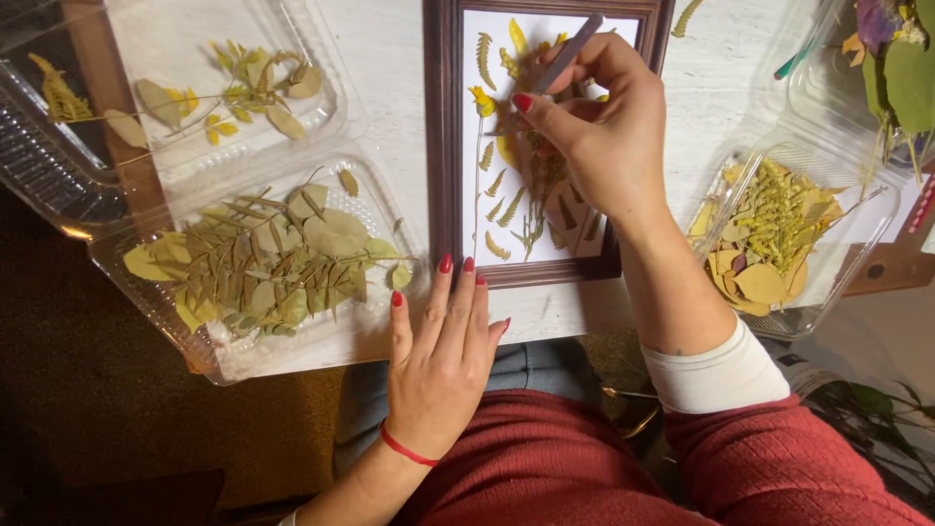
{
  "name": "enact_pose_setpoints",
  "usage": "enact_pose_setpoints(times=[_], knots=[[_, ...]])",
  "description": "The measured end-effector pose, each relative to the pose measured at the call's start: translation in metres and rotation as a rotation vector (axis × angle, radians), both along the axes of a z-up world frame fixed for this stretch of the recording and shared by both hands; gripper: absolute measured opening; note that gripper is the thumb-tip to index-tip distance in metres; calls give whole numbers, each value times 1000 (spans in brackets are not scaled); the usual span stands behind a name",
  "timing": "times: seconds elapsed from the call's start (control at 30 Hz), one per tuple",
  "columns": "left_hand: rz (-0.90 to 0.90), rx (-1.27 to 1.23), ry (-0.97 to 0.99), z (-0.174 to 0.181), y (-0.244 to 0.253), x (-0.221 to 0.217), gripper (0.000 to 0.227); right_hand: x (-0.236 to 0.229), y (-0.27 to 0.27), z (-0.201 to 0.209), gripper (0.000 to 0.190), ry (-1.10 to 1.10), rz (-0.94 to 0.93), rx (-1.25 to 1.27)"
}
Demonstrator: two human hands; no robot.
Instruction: Arrange and place dried leaves and flowers into a picture frame using tweezers.
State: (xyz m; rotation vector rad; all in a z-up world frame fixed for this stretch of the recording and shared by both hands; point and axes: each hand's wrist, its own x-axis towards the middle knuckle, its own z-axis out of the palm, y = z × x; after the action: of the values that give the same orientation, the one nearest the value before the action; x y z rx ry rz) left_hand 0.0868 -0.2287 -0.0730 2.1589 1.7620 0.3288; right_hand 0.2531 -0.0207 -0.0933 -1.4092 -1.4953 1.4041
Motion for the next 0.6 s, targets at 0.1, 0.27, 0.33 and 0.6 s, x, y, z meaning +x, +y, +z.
enact_pose_setpoints(times=[0.1, 0.27, 0.33, 0.6], knots=[[10, -10, 1, 2, 5, -1, 49, -6, 0, -2, 28, -6, -12, -4], [2, -12, -1, 2, 6, -1, 48, -9, -1, -2, 27, -13, -39, -33], [2, -14, -4, 2, 7, -3, 47, -8, -1, -5, 27, -19, -35, -19], [31, -5, -321, 8, 15, -13, 40, 3, -5, -12, 25, 45, -54, -18]])
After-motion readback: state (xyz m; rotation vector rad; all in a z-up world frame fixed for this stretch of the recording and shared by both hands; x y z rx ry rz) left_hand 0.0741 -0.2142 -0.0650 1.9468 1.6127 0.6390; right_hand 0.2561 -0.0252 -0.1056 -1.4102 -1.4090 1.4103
